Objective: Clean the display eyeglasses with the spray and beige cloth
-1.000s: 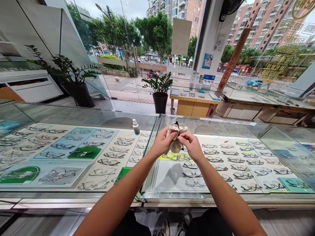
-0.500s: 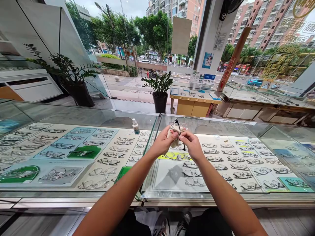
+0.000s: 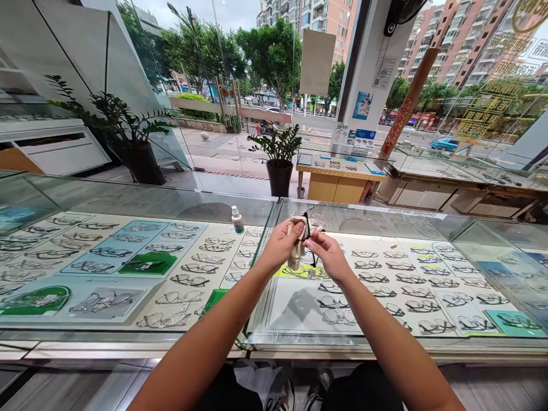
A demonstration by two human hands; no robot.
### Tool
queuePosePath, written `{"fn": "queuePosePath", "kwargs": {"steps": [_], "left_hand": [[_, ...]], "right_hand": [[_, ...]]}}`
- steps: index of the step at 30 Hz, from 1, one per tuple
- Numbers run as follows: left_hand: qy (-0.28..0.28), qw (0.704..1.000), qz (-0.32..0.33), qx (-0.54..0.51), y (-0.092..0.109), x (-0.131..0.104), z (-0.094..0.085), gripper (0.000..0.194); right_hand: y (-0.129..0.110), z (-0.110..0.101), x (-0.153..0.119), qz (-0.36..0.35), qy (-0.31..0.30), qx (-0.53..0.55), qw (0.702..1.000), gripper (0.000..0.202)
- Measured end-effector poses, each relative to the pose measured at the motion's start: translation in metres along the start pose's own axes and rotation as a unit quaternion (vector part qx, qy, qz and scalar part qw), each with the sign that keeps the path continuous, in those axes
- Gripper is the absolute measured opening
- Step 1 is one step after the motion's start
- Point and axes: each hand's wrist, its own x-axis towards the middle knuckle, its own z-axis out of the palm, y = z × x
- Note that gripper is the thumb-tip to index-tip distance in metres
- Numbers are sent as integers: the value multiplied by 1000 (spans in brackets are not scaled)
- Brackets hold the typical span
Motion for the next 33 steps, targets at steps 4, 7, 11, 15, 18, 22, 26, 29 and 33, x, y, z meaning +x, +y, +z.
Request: {"fn": "queuePosePath", "kwargs": {"steps": [4, 7, 11, 15, 18, 22, 26, 29, 33], "left_hand": [[-82, 996, -21, -25, 14, -2, -4, 46], [-73, 997, -4, 0, 16, -4, -3, 45], [-16, 999, 27, 39, 7, -5, 3, 42], [8, 998, 46, 49, 7, -1, -1, 47], [-40, 998, 0, 38, 14, 1, -9, 50], [-90, 995, -29, 13, 19, 1, -11, 49], [-41, 998, 22, 31, 9, -2, -2, 45], [4, 999, 41, 35, 4, -1, 0, 48], [-50, 999, -5, 1, 11, 2, -7, 49]], "right_hand": [[0, -5, 1, 17, -12, 51, 998, 32], [1, -5, 1, 23, -14, 71, 997, 30], [2, -3, 0, 18, -38, 42, 998, 28], [-2, -4, 0, 27, -46, 21, 998, 26], [-6, -6, 0, 33, -28, 44, 998, 25], [-7, -4, 0, 47, -12, 78, 996, 24], [-2, -1, -1, 42, -33, 69, 996, 24], [-1, -1, -3, 41, -45, 47, 997, 26], [-8, -4, -2, 48, -23, 57, 997, 28]]}}
